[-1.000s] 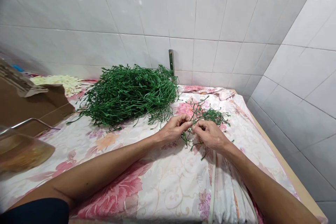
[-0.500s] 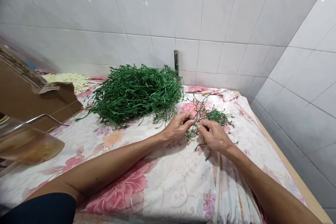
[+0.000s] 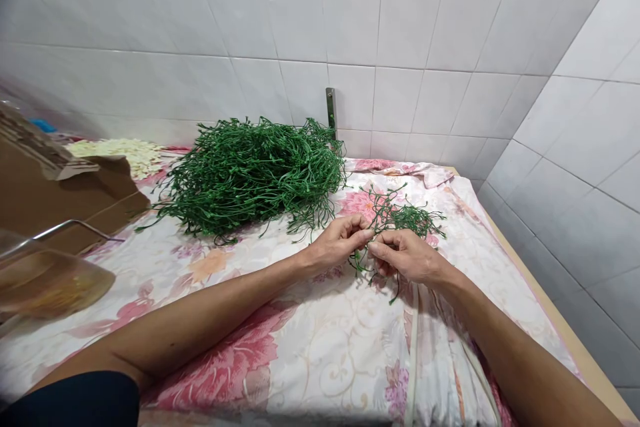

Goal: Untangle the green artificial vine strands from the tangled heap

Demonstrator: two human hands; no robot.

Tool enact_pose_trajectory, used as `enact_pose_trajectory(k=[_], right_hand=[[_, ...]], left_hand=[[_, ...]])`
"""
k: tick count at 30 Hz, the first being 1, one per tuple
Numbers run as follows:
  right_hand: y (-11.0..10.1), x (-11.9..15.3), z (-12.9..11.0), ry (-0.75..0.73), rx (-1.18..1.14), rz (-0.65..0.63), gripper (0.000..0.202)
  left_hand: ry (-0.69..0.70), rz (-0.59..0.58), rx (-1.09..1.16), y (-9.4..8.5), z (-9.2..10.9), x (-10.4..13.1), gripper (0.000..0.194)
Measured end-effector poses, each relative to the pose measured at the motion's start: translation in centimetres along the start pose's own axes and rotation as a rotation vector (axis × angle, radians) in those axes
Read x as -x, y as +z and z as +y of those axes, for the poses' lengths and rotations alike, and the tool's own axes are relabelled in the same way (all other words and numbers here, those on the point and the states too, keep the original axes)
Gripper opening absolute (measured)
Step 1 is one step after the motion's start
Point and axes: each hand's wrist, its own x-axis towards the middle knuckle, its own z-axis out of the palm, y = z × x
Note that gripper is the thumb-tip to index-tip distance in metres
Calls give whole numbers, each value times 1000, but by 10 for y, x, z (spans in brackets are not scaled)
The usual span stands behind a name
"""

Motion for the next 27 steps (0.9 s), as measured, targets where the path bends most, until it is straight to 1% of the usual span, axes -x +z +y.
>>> enact_pose_trajectory(k=[6, 10, 12, 14, 16, 18, 21, 24, 27], right_hand=[[-2, 0, -6, -6, 39, -5, 49], [-1, 0, -2, -11, 16, -32, 50], [0, -1, 1, -13, 8, -18, 51], [1, -2, 3, -20, 30, 25, 50], [4, -2, 3, -56, 119, 85, 50], [8, -2, 2, -118, 266, 157, 49], [15, -4, 3, -209, 441, 231, 41], [20, -6, 8, -263, 518, 271, 35], [25, -6, 10, -310, 608, 314, 34]], left_hand=[[8, -6, -41, 0, 4, 2, 28], [22, -8, -35, 2, 5, 3, 25], [25, -9, -26, 3, 4, 3, 24], [21, -6, -40, 2, 4, 3, 23], [20, 19, -87, 2, 3, 3, 23], [23, 62, -157, 1, 3, 2, 22], [35, 114, -249, 2, 5, 1, 19], [47, 124, -298, 4, 6, 2, 16], [61, 120, -313, 4, 4, 2, 14]])
